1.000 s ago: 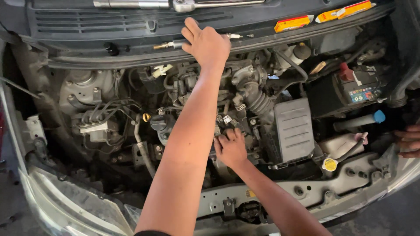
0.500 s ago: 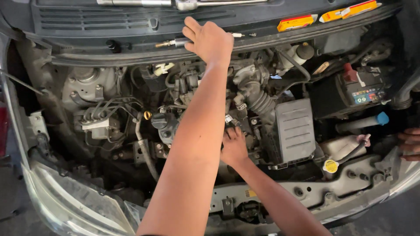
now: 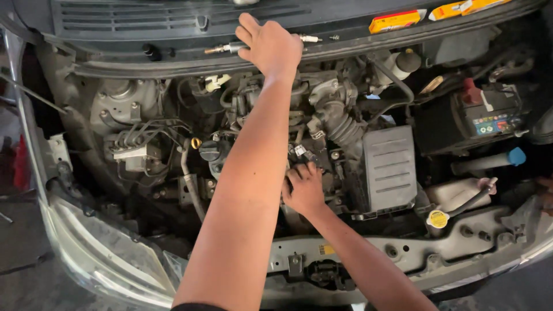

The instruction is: The person removes spark plugs from the car engine using a socket wrench and places them on the hood. They then insert new spark plugs into the engine and tighten them with the wrench.

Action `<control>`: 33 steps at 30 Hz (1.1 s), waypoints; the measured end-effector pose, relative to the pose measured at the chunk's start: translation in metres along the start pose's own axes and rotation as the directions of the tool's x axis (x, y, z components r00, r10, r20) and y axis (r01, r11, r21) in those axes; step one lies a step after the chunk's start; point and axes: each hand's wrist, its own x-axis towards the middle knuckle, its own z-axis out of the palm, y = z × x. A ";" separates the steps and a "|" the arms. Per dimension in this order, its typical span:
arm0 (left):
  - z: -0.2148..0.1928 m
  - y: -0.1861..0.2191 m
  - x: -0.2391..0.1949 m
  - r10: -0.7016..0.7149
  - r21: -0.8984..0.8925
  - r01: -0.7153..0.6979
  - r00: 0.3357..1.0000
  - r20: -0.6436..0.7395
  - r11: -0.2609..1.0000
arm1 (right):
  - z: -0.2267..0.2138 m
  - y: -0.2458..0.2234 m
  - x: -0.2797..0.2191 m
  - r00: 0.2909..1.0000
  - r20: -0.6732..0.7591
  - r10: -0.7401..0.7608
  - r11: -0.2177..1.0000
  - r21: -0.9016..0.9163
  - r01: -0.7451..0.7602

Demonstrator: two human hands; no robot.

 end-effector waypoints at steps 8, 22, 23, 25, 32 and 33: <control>-0.009 -0.009 0.005 0.065 0.036 -0.063 0.996 -0.062 0.997 | 0.003 0.000 0.000 0.998 0.066 0.006 0.994 -0.110 0.002; -0.146 -0.069 -0.043 0.363 -0.431 -0.538 0.829 -0.426 0.724 | 0.007 -0.002 -0.012 0.981 0.188 0.055 0.983 -0.183 -0.019; -0.159 -0.079 -0.062 0.394 -0.455 -0.521 0.851 -0.349 0.722 | 0.008 -0.005 -0.013 0.977 0.202 0.070 0.979 -0.204 -0.028; -0.171 -0.104 -0.099 0.421 -0.477 -0.496 0.868 -0.262 0.725 | 0.017 -0.002 -0.016 0.971 0.222 0.088 0.975 -0.221 -0.038; -0.134 -0.224 -0.204 0.495 -0.489 -0.352 0.845 0.200 0.798 | -0.010 -0.023 0.010 0.988 0.127 0.092 0.995 -0.050 -0.086; -0.129 -0.235 -0.215 0.457 -0.514 -0.269 0.844 0.282 0.814 | -0.026 -0.037 0.026 0.998 0.052 -0.028 0.976 0.216 0.016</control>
